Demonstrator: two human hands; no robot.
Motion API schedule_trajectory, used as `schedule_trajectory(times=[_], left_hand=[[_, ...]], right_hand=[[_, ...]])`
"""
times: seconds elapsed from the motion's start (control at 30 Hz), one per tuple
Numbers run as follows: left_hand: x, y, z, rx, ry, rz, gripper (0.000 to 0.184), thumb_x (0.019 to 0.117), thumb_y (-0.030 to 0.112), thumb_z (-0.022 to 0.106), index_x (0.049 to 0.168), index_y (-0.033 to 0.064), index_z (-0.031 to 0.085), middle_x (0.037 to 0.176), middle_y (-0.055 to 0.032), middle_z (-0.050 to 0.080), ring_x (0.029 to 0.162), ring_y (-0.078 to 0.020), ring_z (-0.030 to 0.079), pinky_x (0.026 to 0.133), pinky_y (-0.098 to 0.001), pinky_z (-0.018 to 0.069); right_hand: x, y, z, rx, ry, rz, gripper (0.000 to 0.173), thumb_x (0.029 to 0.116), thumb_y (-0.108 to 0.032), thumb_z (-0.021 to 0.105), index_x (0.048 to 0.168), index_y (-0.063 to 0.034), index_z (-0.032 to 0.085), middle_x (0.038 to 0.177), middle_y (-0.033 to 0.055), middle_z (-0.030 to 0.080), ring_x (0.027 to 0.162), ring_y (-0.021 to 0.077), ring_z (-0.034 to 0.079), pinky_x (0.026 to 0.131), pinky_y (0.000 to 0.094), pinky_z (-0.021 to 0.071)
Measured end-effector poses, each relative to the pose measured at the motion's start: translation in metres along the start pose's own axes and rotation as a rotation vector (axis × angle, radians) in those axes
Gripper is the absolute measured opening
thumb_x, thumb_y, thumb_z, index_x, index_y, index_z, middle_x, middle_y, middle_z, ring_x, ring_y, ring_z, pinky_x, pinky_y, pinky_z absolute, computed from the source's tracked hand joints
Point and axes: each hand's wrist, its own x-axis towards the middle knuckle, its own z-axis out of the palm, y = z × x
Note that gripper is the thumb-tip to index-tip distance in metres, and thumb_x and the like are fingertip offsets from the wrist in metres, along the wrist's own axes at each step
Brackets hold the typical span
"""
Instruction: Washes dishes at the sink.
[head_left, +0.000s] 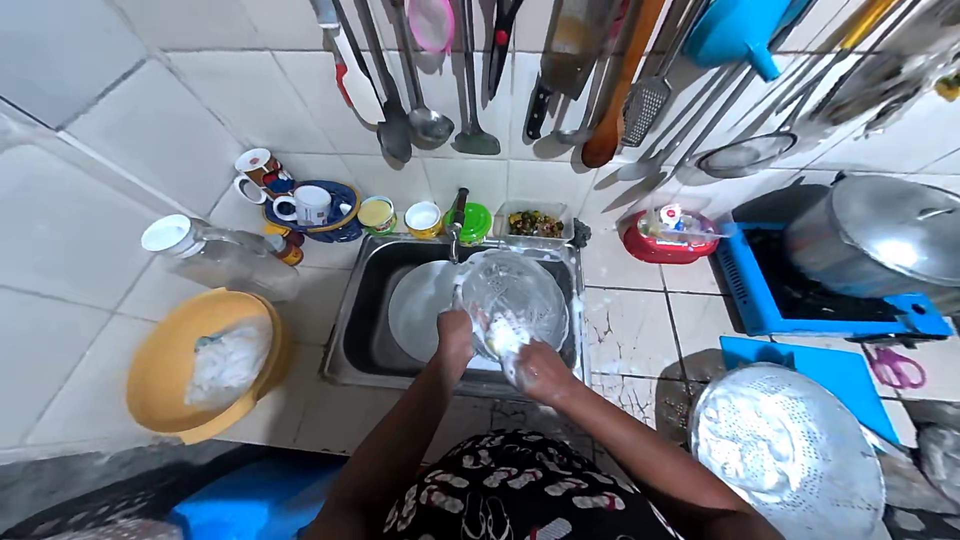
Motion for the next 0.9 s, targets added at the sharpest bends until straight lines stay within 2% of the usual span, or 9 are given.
schedule_trajectory(times=[0.13,0.3,0.47,0.6,0.67,0.7,0.77,0.83,0.9], left_hand=[[-0.013,0.005,-0.002,0.099,-0.054,0.071,0.032,0.1109,0.016,0.042,0.122,-0.0088,0.059,0.114,-0.0217,0.063,0.102,-0.0240,0.063,0.090,-0.0410,0.0538],[-0.012,-0.006,-0.009,-0.133,-0.120,0.042,0.021,0.1079,0.011,0.049,0.097,-0.0038,0.059,0.063,-0.0042,0.060,0.051,-0.0116,0.060,0.052,-0.0270,0.0552],[0.004,-0.014,-0.029,-0.368,-0.121,-0.034,0.032,0.1105,0.014,0.041,0.085,0.0000,0.056,0.056,-0.0033,0.056,0.046,-0.0113,0.056,0.047,-0.0250,0.0519],[0.012,-0.015,-0.032,-0.326,-0.107,-0.041,0.039,0.1125,0.019,0.037,0.083,0.0002,0.055,0.056,-0.0035,0.056,0.046,-0.0123,0.057,0.047,-0.0258,0.0527],[0.005,-0.011,-0.023,-0.109,-0.059,-0.020,0.030,0.1102,0.018,0.046,0.091,-0.0010,0.058,0.066,-0.0056,0.060,0.055,-0.0127,0.059,0.054,-0.0281,0.0545],[-0.002,-0.007,-0.019,0.029,-0.054,-0.001,0.027,0.1089,0.020,0.050,0.101,-0.0032,0.063,0.081,-0.0100,0.063,0.070,-0.0158,0.062,0.067,-0.0330,0.0558],[-0.011,-0.008,-0.014,0.191,-0.083,0.067,0.034,0.1100,0.023,0.048,0.116,-0.0067,0.064,0.102,-0.0181,0.066,0.090,-0.0216,0.065,0.083,-0.0406,0.0558],[-0.014,-0.010,-0.013,0.141,-0.134,0.107,0.033,0.1103,0.023,0.047,0.112,-0.0052,0.064,0.089,-0.0127,0.067,0.076,-0.0168,0.065,0.072,-0.0350,0.0581],[-0.017,-0.009,-0.018,-0.043,-0.218,0.074,0.034,0.1119,0.022,0.041,0.097,-0.0015,0.061,0.067,-0.0044,0.061,0.055,-0.0122,0.061,0.054,-0.0283,0.0558]], right_hand=[[0.058,-0.013,-0.030,0.039,-0.086,0.000,0.042,0.1038,-0.026,0.048,0.111,0.0089,0.070,0.117,0.0293,0.069,0.120,0.0456,0.063,0.102,0.0597,0.0486],[0.118,0.039,-0.049,0.252,-0.198,0.345,0.048,0.1024,-0.027,0.060,0.135,0.0075,0.059,0.141,0.0295,0.057,0.136,0.0434,0.052,0.115,0.0584,0.0382],[0.070,0.116,-0.023,0.406,-0.111,0.661,0.048,0.1064,-0.025,0.052,0.140,0.0096,0.053,0.142,0.0336,0.054,0.136,0.0449,0.050,0.116,0.0580,0.0374],[0.015,0.030,-0.011,0.239,-0.209,0.509,0.054,0.1011,-0.028,0.058,0.134,0.0147,0.056,0.142,0.0350,0.053,0.139,0.0466,0.047,0.120,0.0544,0.0329],[0.019,-0.011,-0.008,0.111,-0.208,0.281,0.048,0.1006,-0.032,0.056,0.123,0.0092,0.066,0.127,0.0313,0.064,0.127,0.0463,0.058,0.109,0.0592,0.0431],[0.029,-0.018,-0.007,0.082,-0.149,0.188,0.047,0.1010,-0.033,0.054,0.121,0.0060,0.069,0.122,0.0290,0.068,0.122,0.0454,0.062,0.104,0.0604,0.0476],[0.058,-0.016,-0.018,0.143,-0.133,0.176,0.048,0.1021,-0.032,0.052,0.128,0.0060,0.065,0.130,0.0292,0.064,0.129,0.0451,0.057,0.109,0.0604,0.0435],[0.085,0.009,-0.034,0.232,-0.152,0.315,0.052,0.1033,-0.034,0.053,0.136,0.0064,0.060,0.141,0.0291,0.058,0.138,0.0432,0.049,0.117,0.0576,0.0357],[0.103,0.049,-0.042,0.265,-0.127,0.492,0.049,0.1047,-0.036,0.053,0.132,0.0037,0.063,0.139,0.0272,0.059,0.135,0.0425,0.052,0.115,0.0597,0.0377]])
